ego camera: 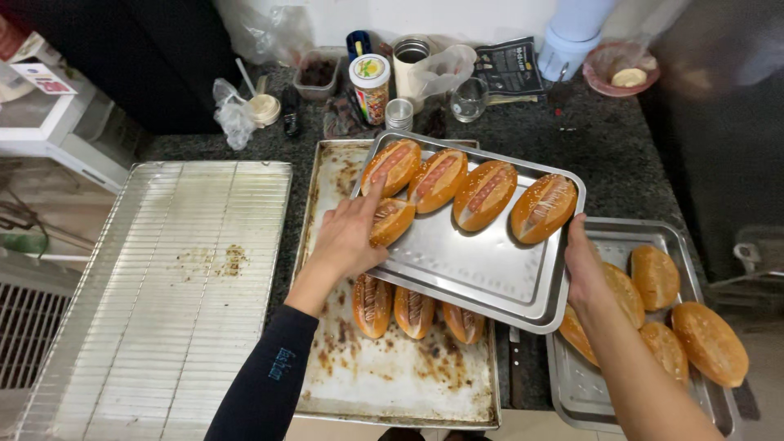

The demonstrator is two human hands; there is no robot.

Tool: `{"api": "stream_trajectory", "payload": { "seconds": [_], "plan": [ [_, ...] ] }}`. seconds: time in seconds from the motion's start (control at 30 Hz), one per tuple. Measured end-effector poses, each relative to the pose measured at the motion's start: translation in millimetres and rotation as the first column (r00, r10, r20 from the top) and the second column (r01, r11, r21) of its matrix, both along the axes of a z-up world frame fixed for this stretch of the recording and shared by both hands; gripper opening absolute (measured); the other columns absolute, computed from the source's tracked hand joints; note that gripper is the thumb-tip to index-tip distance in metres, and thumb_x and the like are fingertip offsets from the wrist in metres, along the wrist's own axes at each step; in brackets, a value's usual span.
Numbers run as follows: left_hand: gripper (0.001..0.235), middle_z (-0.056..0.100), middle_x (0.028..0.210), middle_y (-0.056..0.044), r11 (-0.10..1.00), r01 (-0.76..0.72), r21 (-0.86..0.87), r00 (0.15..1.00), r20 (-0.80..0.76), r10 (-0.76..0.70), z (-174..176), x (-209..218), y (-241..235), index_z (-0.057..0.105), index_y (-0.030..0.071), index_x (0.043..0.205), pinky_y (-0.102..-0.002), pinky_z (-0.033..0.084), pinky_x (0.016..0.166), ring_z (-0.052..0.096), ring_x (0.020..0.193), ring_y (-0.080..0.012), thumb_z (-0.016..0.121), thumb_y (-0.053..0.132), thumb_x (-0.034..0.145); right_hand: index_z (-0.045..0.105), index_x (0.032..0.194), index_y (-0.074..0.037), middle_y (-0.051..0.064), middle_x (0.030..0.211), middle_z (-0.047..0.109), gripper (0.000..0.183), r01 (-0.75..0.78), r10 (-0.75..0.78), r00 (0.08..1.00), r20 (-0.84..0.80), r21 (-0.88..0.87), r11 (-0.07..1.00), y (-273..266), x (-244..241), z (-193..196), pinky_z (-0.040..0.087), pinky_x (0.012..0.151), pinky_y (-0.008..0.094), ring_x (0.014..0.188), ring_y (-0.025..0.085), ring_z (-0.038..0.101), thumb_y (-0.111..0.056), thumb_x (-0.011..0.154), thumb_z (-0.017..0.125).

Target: The person assembles hot dogs by placing sausages into sliced buns on a baking tray, then transfers them to a serving tray. The person applies a white condiment in a zigzag pattern onto each hot dog using a piping bag, then places the tray into a glass display case.

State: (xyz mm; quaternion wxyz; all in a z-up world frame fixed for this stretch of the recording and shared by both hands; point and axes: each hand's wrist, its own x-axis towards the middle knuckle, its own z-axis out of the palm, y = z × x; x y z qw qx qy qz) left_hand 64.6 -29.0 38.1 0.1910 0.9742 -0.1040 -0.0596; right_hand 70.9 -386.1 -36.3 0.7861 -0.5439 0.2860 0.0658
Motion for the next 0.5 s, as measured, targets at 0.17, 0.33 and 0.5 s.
{"api": "stream_trajectory", "payload": {
  "seconds": [0.17, 0.33, 0.5],
  "plan": [
    [0.127, 0.056, 0.137, -0.017, 0.997, -0.011, 0.074, 1.000, 0.008, 0.011, -9, 5, -4, 0.007, 0.020, 0.163, -0.053, 0.038, 0.110, 0.048, 0.134, -0.0358, 0.087, 0.023, 0.064, 0.052, 0.144, -0.006, 0.012, 0.132, 0.068, 0.069, 0.002, -0.003, 1.000, -0.010, -0.061, 0.998, -5, 1, -2, 0.060, 0.092, 0.038, 0.112, 0.022, 0.071, -0.059, 0.104, 0.034],
    [0.126, 0.054, 0.141, -0.018, 0.990, -0.040, 0.134, 0.999, -0.018, 0.043, -9, 9, -9, 0.007, 0.019, 0.163, -0.052, 0.037, 0.111, 0.047, 0.135, -0.0374, 0.088, 0.026, 0.066, 0.053, 0.144, -0.006, 0.012, 0.131, 0.068, 0.070, -0.016, 0.016, 1.000, -0.010, -0.055, 0.998, -3, 4, -2, 0.059, 0.092, 0.038, 0.112, 0.022, 0.070, -0.059, 0.104, 0.034],
    [0.129, 0.038, 0.150, -0.025, 0.997, -0.071, 0.030, 0.987, 0.149, 0.066, -16, 5, -13, 0.007, 0.013, 0.160, -0.056, 0.032, 0.110, 0.038, 0.137, -0.0428, 0.090, 0.026, 0.062, 0.051, 0.144, -0.005, 0.015, 0.132, 0.068, 0.071, 0.018, -0.019, 0.999, -0.031, -0.022, 1.000, -2, 9, -3, 0.061, 0.093, 0.041, 0.113, 0.025, 0.071, -0.060, 0.103, 0.035]
  ]
}}
